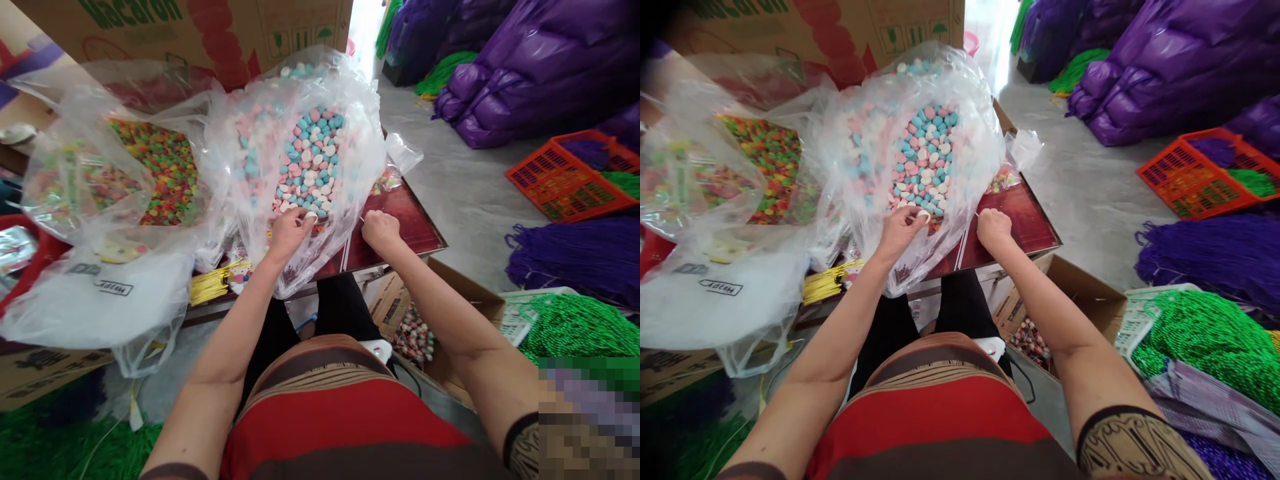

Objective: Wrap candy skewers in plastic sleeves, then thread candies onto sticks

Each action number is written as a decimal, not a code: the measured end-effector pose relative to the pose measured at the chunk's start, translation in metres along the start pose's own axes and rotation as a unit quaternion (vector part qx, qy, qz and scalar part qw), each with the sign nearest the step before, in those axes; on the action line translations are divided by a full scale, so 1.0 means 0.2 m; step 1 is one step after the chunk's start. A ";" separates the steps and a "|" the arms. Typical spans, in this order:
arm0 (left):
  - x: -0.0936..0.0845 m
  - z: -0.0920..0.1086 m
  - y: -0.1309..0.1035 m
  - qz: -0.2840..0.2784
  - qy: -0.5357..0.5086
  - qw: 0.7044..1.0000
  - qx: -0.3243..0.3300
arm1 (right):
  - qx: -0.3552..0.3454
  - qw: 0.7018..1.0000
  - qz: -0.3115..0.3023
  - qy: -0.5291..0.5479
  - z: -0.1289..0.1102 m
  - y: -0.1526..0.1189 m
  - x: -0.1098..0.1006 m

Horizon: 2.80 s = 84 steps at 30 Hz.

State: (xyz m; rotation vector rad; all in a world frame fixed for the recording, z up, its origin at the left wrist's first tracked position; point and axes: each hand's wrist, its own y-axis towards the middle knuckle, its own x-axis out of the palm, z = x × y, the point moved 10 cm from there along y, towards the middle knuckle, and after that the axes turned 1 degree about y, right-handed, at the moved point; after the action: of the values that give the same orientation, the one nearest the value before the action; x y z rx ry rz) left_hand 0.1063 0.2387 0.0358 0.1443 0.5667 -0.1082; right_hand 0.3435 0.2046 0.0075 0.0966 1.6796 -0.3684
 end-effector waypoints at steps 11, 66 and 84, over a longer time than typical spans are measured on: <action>-0.02 -0.12 -0.25 0.018 -0.428 0.891 -0.150 | 0.007 0.987 0.076 0.142 0.25 -0.01 -0.05; -0.05 0.04 -0.63 0.020 -0.413 0.909 -0.045 | -0.066 0.621 -0.122 0.772 -0.47 -0.66 0.06; -0.18 0.17 -0.65 0.074 -0.095 0.985 0.123 | -0.054 0.619 -0.147 0.770 -0.50 -0.66 0.10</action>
State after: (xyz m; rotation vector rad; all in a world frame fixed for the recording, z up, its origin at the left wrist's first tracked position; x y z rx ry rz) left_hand 0.0749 0.1080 0.0697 0.4116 0.3496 -0.0469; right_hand 0.2084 0.1062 0.0231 0.0260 3.4907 -0.4444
